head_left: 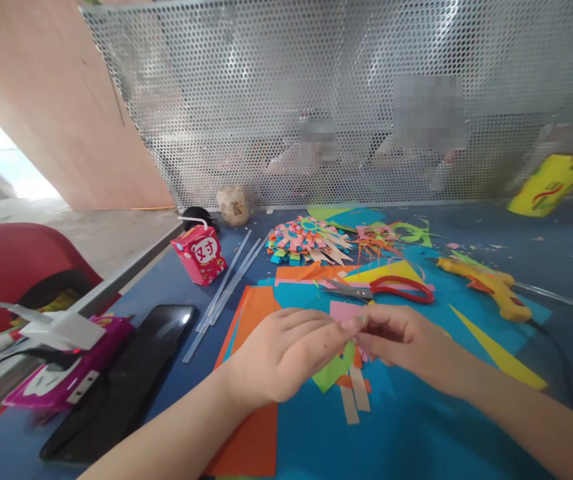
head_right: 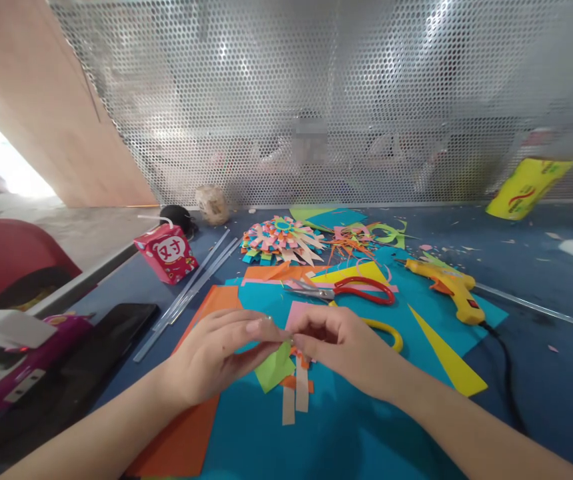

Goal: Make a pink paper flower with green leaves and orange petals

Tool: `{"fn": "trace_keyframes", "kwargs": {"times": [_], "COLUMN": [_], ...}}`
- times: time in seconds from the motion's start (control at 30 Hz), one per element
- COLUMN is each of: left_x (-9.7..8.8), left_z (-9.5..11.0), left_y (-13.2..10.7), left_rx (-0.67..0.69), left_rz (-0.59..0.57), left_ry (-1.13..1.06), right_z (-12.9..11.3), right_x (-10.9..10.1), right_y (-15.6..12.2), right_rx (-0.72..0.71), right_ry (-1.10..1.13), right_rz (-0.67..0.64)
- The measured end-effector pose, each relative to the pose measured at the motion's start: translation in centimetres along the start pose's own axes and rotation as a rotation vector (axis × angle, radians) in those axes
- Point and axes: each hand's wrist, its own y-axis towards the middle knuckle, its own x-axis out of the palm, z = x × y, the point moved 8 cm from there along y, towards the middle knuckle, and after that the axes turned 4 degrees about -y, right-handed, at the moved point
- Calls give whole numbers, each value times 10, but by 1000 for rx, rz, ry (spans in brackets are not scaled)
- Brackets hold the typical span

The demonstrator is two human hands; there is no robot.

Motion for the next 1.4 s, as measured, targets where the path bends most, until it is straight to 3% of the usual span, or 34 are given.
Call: {"fn": "trace_keyframes", "kwargs": {"times": [0.17,0.43,0.53,0.63,0.73,0.87,0.97,1.4], "left_x": [1,-2,-1,-1,4,15,18,39], "left_z": [0,4,2,-7,-31,-55,-61,-63], "left_y": [0,3,3,4,0,-11,-13,-23], "left_rx": [18,37,-15,-178,-505,-880,-980,-1207], "left_rz": [26,84,108,167,234,332,370,256], "left_ry": [-16,-62,-145,-289,-508,-873,-983,-1051], "right_z": [3,16,16,12,0,-9,-8,-11], "right_x": [1,15,18,9,-11,-22,-19,-14], "right_y": [1,0,-2,-3,-5,-10,-9,-6], "right_rx": [-12,129,151,107,18,-31,-43,-129], "right_ry": [12,221,211,-24,-374,-467,-467,-594], "right_rz": [-23,-153,-182,-101,117,238,228,324]}}
